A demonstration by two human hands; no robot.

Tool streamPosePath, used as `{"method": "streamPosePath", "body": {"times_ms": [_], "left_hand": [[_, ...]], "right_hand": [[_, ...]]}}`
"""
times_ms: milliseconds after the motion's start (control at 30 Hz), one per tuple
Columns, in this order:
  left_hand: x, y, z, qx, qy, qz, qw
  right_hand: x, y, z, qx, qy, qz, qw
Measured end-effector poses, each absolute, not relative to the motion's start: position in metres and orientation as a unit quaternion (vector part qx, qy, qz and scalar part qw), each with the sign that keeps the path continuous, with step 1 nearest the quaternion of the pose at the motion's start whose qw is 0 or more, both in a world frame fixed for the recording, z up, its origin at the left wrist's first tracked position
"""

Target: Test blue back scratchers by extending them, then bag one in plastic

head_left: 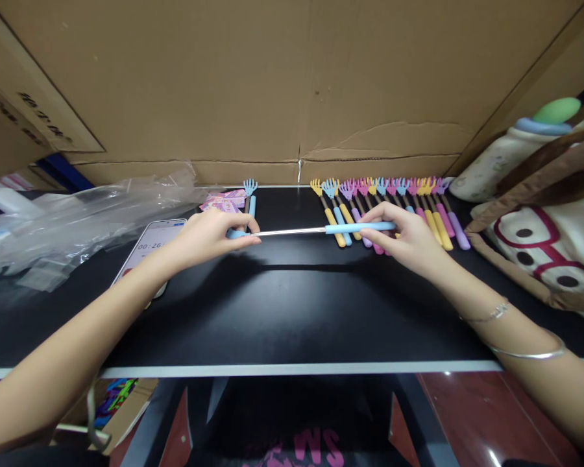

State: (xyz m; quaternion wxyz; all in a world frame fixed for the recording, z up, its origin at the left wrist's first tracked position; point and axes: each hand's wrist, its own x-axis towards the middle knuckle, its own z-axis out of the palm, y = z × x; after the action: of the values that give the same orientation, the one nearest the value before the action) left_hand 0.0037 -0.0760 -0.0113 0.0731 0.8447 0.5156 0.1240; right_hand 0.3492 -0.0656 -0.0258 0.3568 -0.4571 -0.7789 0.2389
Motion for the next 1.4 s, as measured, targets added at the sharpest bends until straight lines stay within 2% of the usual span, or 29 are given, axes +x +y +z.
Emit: {"method": "streamPosePath", "body": {"times_ms": [300, 667, 1067, 1400], "left_hand": [[0.005, -0.079, -0.013, 0.832, 0.529, 0.15, -0.074], [0.007, -0.082, -0.017, 0.841, 0.479, 0.19, -0.166], [0.009, -0.086, -0.016, 0.845, 0.477, 0.171, -0.168], [0.01, -0.083, -0.016, 0.853, 0.496, 0.134, -0.093]], "right_hand": [[0.35, -0.065, -0.026, -0.459, -0.787, 0.228, 0.343], [0.349, -0.067, -0.022, -0.48, -0.804, 0.205, 0.285], [0.347, -0.067, -0.023, -0.476, -0.821, 0.166, 0.268], [0.35, -0.065, -0.023, -0.472, -0.812, 0.172, 0.295]]}}
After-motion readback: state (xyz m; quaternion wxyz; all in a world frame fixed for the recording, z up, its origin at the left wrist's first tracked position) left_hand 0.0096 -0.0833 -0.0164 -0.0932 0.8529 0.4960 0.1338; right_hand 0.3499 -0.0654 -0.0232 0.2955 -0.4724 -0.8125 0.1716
